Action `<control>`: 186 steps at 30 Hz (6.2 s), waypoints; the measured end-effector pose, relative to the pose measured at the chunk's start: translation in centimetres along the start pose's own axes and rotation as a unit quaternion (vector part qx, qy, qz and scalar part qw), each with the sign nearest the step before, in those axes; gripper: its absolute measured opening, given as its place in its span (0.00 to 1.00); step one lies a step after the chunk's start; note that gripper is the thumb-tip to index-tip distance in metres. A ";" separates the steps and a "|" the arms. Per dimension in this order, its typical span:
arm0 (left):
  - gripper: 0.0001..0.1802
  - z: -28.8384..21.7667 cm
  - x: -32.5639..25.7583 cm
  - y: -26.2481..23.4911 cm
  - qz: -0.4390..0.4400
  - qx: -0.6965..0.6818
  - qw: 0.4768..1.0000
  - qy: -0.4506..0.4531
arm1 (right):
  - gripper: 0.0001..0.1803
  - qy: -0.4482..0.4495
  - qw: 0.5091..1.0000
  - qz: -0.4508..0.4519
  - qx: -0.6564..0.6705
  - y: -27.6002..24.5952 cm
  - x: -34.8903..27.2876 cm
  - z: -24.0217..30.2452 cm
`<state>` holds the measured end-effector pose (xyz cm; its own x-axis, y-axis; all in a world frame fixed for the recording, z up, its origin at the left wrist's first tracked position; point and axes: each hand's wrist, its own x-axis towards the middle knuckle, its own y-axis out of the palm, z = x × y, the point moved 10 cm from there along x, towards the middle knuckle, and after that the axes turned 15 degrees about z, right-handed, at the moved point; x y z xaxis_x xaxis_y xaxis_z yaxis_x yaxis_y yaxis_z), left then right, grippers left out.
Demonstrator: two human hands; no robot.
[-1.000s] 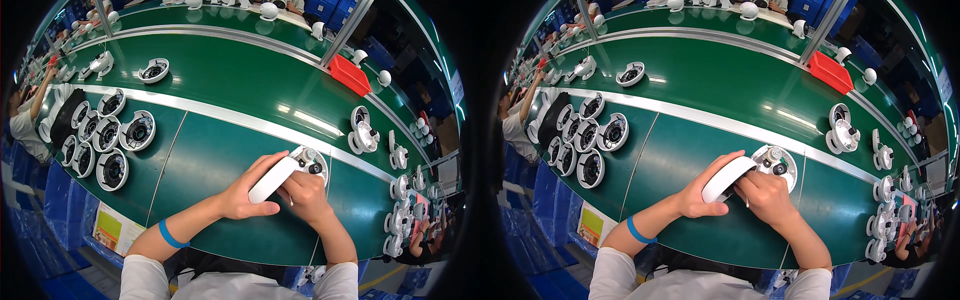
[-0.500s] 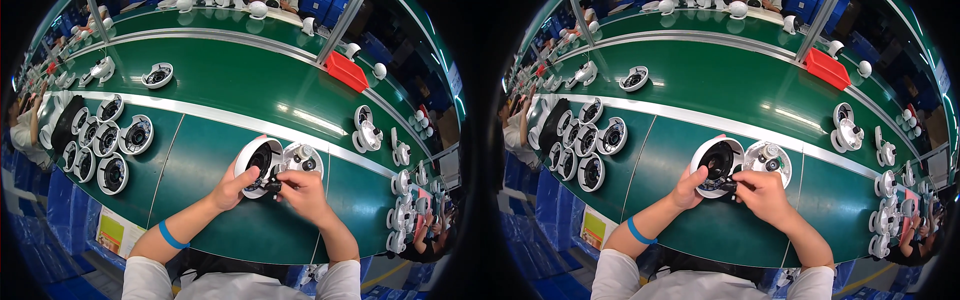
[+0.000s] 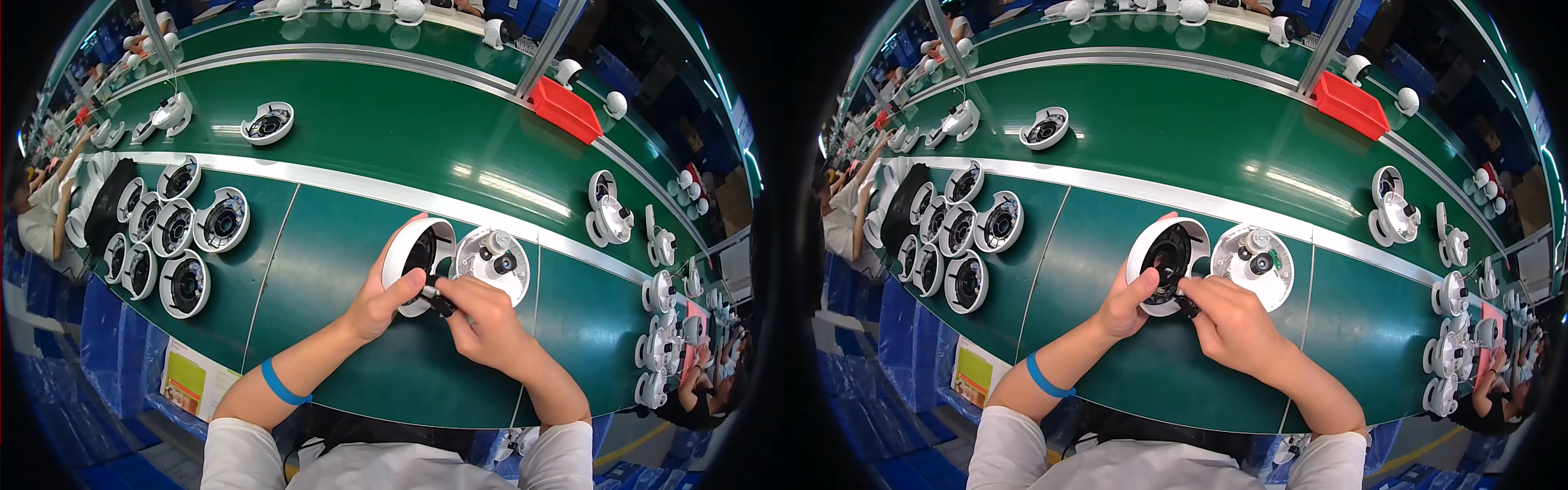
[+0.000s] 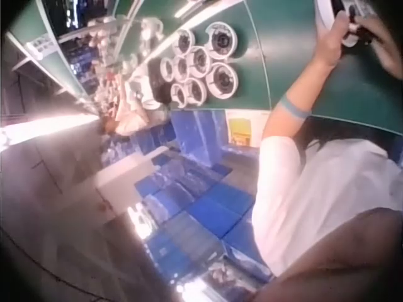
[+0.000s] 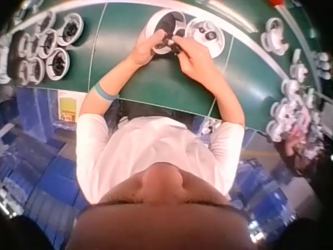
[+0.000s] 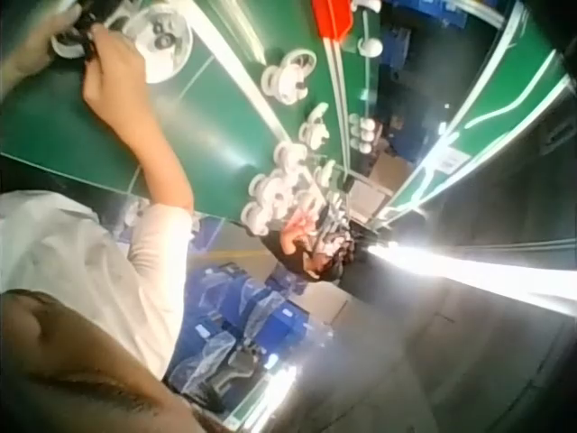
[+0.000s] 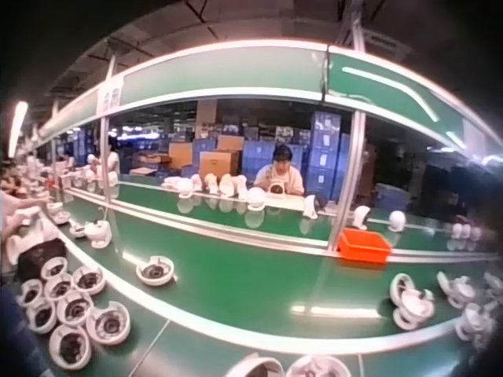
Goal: Assemble components of a white circular surveillance camera on a factory assembly line, including plugging in wires and securing parts with a screwdriver.
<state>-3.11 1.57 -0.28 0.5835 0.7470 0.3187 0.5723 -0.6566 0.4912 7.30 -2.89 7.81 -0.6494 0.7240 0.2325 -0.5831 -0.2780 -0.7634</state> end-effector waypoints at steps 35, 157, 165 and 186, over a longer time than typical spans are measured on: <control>0.54 0.7 0.5 1.3 0.013 0.161 0.987 0.018 | 0.05 -0.087 0.937 -0.006 -0.338 2.5 -0.7 1.9; 0.21 -17.4 -11.6 -13.6 -0.178 0.530 0.815 -0.155 | 0.20 0.059 0.899 -0.015 0.434 8.1 37.7 1.4; 0.39 -19.9 -9.4 -9.7 -0.050 0.642 0.761 -0.081 | 0.33 0.074 0.840 -0.057 0.535 12.4 48.1 -0.1; 0.28 -22.5 -8.0 -15.6 -0.148 0.840 0.423 -0.305 | 0.14 0.106 0.967 -0.231 -0.023 -7.8 10.2 1.5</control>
<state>-29.62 8.19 7.74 0.0889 0.9932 -0.0753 -0.0254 -0.0733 -0.9970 4.50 5.72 17.03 -0.2068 0.8786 0.4304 -0.7618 0.1314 -0.6343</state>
